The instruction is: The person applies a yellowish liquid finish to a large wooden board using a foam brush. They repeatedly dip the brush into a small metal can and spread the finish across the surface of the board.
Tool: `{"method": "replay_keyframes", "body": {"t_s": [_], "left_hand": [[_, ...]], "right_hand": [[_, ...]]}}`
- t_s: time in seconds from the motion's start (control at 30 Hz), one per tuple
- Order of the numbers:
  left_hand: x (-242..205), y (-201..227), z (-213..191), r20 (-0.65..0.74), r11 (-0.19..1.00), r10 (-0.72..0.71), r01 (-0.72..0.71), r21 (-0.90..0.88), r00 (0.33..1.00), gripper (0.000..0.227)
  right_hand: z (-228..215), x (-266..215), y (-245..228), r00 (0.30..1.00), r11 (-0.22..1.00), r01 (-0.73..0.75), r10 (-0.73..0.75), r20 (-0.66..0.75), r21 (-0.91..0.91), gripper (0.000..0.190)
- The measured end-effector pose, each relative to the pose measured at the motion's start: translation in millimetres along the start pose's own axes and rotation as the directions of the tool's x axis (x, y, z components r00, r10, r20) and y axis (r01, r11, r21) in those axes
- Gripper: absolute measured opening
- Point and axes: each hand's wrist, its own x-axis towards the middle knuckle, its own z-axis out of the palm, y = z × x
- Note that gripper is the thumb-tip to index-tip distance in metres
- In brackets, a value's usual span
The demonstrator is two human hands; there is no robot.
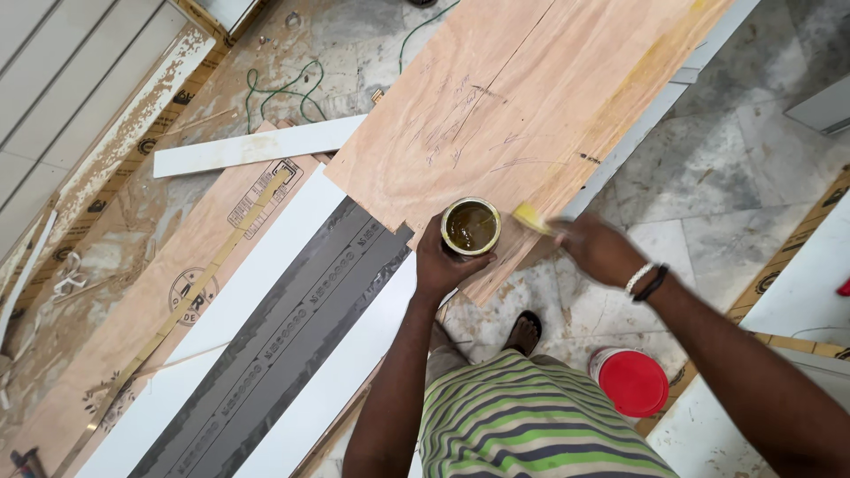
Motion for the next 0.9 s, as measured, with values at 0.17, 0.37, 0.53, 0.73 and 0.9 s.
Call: {"method": "replay_keyframes", "body": {"t_s": [0.17,0.37,0.53,0.73,0.9], "left_hand": [[-22.6,-4.1,-11.1,-0.037,0.979,-0.088,0.080,-0.189,0.995,0.086],[-89.3,-16.7,-51.0,-0.067,0.953,-0.199,0.177,-0.247,0.978,0.083],[-113.5,-36.7,-79.9,0.002,0.898,-0.307,0.290,-0.331,0.952,0.080],[-123.1,-63.7,-105.3,0.066,0.926,-0.247,0.256,-0.277,0.967,0.083],[-113.9,-88.2,-116.8,0.054,0.992,-0.021,0.027,-0.123,0.998,0.091]], "right_hand": [[-7.5,-7.6,-32.3,0.961,0.980,0.075,-0.021,-0.277,0.185,0.044],[45.7,-57.0,-82.5,0.945,0.954,-0.298,0.287,-0.160,-0.047,0.049],[50.5,-50.9,-55.4,0.941,0.983,-0.160,0.123,-0.315,-0.093,0.042],[12.0,-5.4,-25.7,0.896,0.895,-0.375,0.282,-0.344,-0.242,0.044],[31.2,-45.9,-153.1,0.929,0.878,-0.370,0.352,-0.114,-0.302,0.047]]}}
